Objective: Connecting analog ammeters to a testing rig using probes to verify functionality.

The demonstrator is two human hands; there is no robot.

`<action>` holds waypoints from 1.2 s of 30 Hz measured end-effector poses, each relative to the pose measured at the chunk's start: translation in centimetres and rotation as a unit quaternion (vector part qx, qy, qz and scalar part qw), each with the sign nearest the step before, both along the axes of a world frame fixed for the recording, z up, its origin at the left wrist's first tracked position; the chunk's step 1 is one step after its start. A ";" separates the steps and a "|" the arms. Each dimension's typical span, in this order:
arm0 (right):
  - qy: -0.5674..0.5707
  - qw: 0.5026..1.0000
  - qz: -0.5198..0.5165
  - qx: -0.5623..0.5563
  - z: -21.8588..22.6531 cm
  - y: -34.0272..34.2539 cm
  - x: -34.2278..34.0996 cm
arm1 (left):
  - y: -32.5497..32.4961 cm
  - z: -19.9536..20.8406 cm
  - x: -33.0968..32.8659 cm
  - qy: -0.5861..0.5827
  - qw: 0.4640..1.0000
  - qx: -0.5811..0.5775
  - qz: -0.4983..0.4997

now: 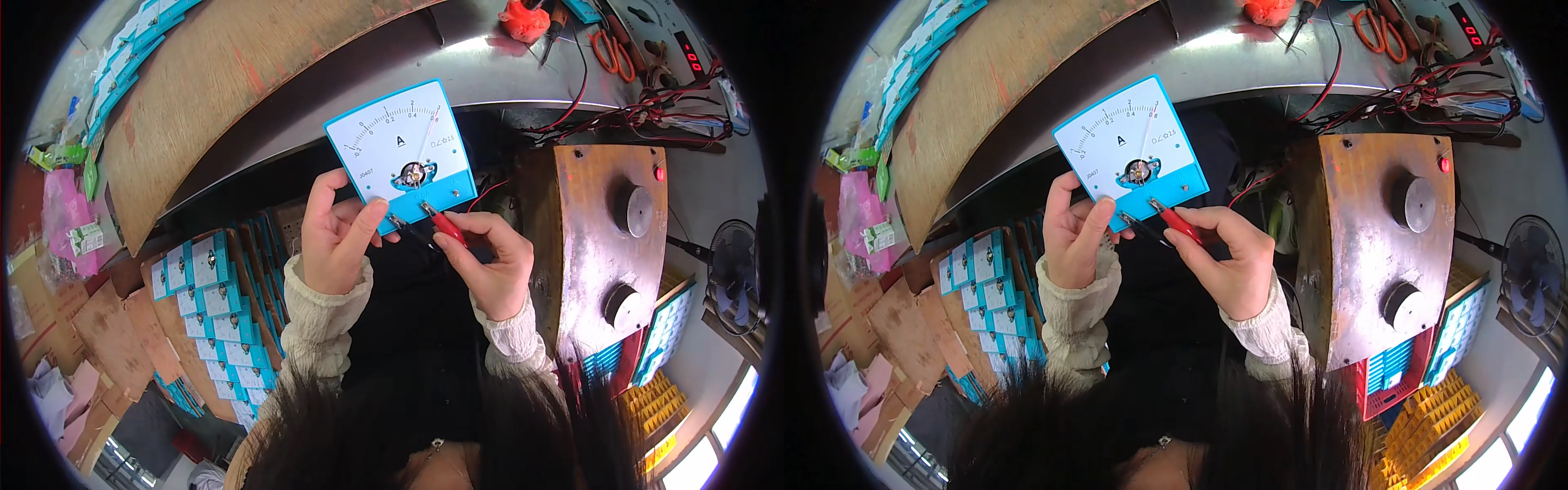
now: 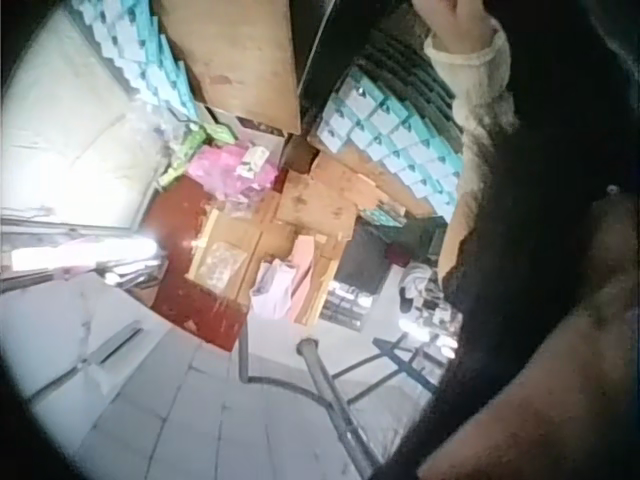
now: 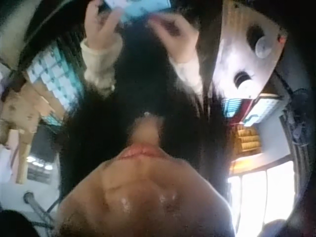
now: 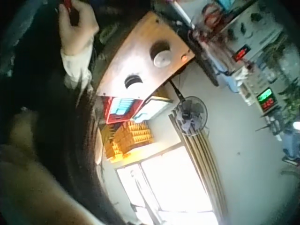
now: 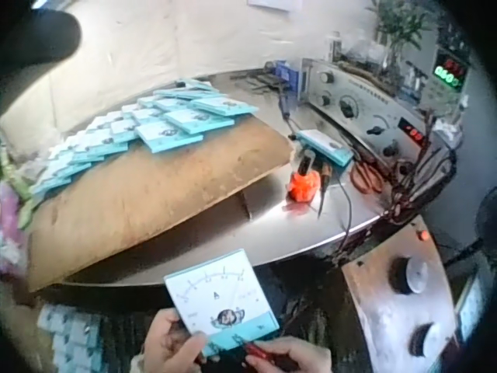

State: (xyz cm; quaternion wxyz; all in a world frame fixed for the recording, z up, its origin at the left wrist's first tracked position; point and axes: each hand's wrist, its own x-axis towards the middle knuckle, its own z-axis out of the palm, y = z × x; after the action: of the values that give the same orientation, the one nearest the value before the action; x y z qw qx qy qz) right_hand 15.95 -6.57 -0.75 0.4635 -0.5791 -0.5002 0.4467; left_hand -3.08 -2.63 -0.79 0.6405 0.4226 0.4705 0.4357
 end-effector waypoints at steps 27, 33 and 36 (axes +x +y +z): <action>-0.088 0.994 -0.038 0.056 0.2 -1.2 2.1 | 0.6 0.2 2.8 0.004 0.999 0.007 -0.034; -0.093 0.975 -0.098 0.174 -0.5 -2.2 3.4 | -0.1 1.1 3.2 -0.022 1.000 0.004 0.021; 0.016 0.988 -0.112 0.104 0.8 -2.1 2.8 | -0.3 0.9 1.9 -0.030 0.999 0.007 0.031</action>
State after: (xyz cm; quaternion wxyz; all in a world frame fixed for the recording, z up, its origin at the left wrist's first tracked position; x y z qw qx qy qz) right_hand 18.72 -8.70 0.03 0.5766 -0.5729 -0.4685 0.3463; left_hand -1.23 -2.90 0.10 0.6374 0.3989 0.4614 0.4710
